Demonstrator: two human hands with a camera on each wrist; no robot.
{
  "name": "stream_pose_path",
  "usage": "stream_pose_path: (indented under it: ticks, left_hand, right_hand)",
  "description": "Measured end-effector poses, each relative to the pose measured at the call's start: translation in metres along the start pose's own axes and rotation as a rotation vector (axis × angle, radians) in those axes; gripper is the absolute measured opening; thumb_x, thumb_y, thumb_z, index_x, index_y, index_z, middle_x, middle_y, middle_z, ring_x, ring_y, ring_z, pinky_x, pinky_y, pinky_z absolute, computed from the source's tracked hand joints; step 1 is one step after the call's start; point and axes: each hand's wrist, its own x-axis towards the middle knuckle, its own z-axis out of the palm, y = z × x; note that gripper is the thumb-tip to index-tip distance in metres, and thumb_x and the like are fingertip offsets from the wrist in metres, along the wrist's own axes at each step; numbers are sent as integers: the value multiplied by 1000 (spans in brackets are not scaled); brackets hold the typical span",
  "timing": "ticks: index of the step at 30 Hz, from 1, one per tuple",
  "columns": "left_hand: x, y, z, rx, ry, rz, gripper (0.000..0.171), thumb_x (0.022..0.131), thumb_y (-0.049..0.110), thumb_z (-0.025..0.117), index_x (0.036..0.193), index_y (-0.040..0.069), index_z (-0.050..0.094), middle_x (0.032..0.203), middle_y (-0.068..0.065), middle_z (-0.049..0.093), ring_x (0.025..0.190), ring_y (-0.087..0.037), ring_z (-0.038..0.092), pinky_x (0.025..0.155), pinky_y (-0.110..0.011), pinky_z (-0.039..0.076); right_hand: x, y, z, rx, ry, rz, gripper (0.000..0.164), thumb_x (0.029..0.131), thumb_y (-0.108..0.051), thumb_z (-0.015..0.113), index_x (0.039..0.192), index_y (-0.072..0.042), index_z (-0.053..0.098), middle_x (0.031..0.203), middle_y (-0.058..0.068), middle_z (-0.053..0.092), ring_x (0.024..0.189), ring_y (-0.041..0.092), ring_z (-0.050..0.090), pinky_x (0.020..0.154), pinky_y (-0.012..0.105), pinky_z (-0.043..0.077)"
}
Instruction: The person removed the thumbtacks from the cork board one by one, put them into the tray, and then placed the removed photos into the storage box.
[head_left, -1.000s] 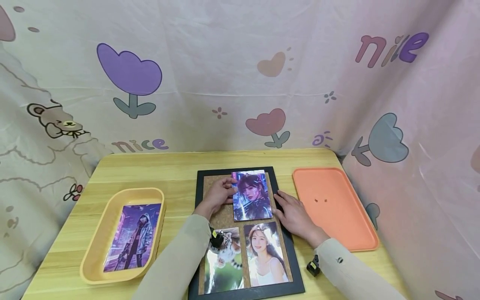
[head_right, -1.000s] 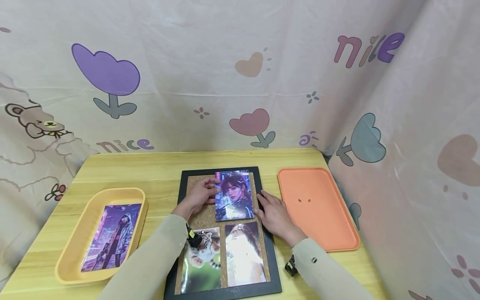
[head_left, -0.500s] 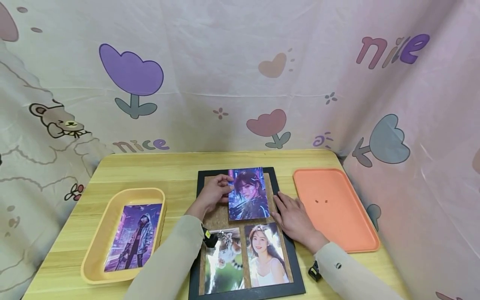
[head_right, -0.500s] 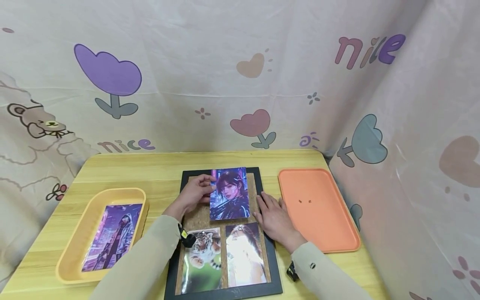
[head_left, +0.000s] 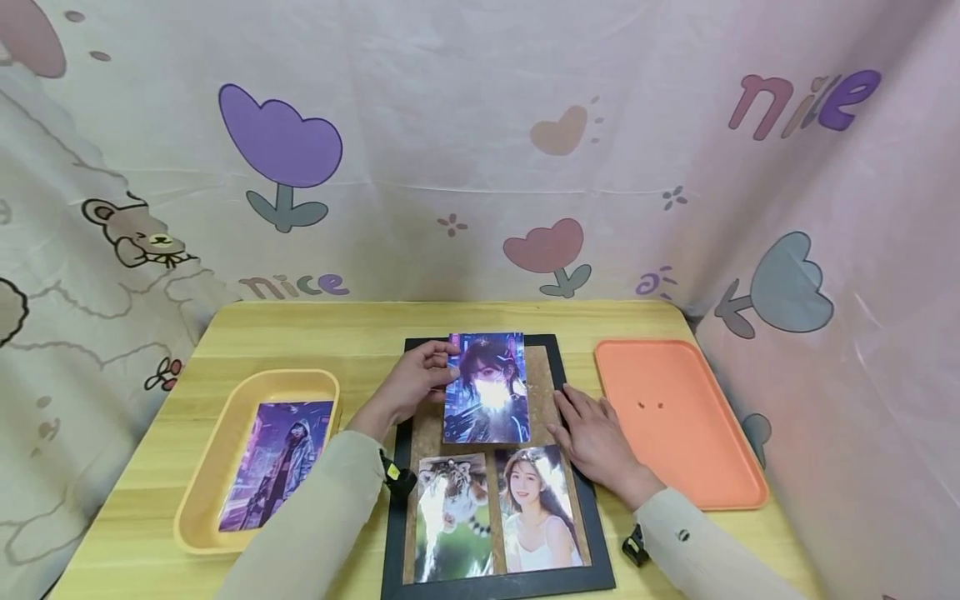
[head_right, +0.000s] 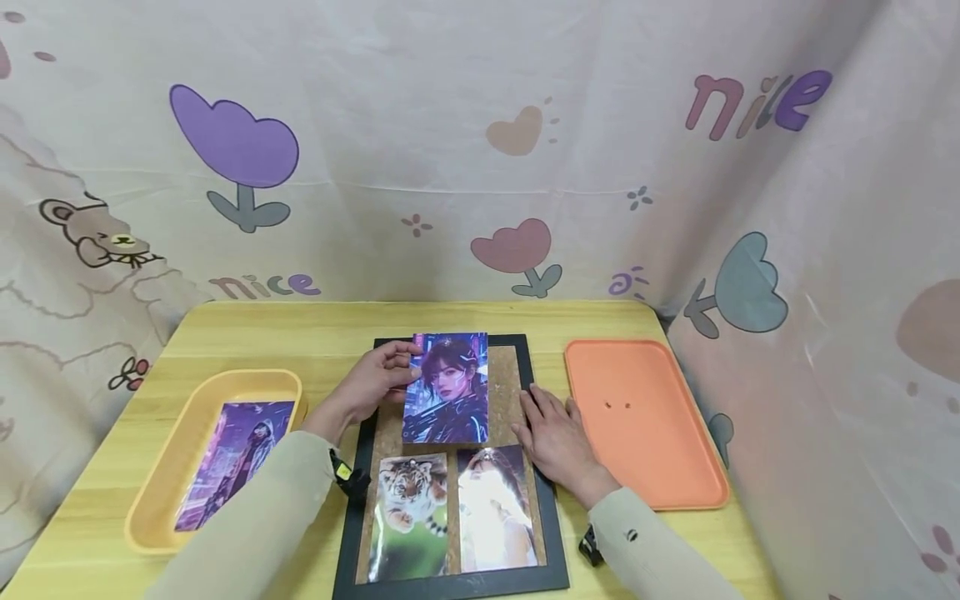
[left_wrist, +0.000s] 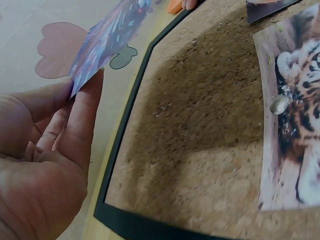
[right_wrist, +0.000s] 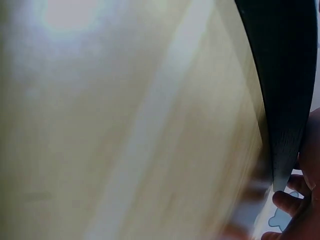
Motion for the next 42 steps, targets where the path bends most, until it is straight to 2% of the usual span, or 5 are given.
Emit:
stream_pose_path:
  ticks: [8, 15, 27, 38, 42]
  left_hand:
    - [-21, 8, -19, 43, -13, -6, 38, 103, 8, 67, 140, 13, 58, 110, -3, 47, 82, -18, 53, 65, -30, 56]
    - [-42, 14, -39, 95, -52, 0, 45, 101, 9, 71, 144, 14, 56, 132, -13, 47, 89, -20, 58, 67, -28, 57]
    - [-73, 13, -71, 140, -13, 45, 49, 101, 10, 71, 147, 9, 53, 132, -19, 54, 93, -24, 65, 78, -37, 63]
    - [-113, 22, -114, 160, 54, 78, 53, 100, 13, 73, 148, 5, 51, 124, -9, 57, 89, -16, 64, 73, -32, 60]
    - [-130, 26, -138, 186, 99, 72, 48, 100, 17, 74, 145, 15, 56, 121, 1, 62, 92, -15, 68, 77, -34, 62]
  right_hand:
    - [1, 1, 5, -21, 15, -13, 62, 112, -44, 50, 160, -7, 44, 165, 18, 43, 149, 40, 46, 119, 72, 30]
    - [2, -2, 5, -22, 17, -14, 61, 111, -43, 51, 160, -7, 45, 165, 19, 43, 147, 41, 48, 119, 72, 31]
    - [0, -2, 4, -7, 18, 4, 62, 110, -43, 53, 160, -6, 46, 165, 20, 43, 146, 43, 48, 119, 73, 29]
    - [-1, -3, 2, -5, 19, 2, 62, 110, -43, 53, 159, -6, 46, 164, 21, 43, 145, 44, 50, 119, 73, 28]
    - [-2, -3, 2, -5, 19, 2, 62, 110, -44, 53, 159, -6, 46, 164, 21, 43, 145, 44, 49, 120, 73, 28]
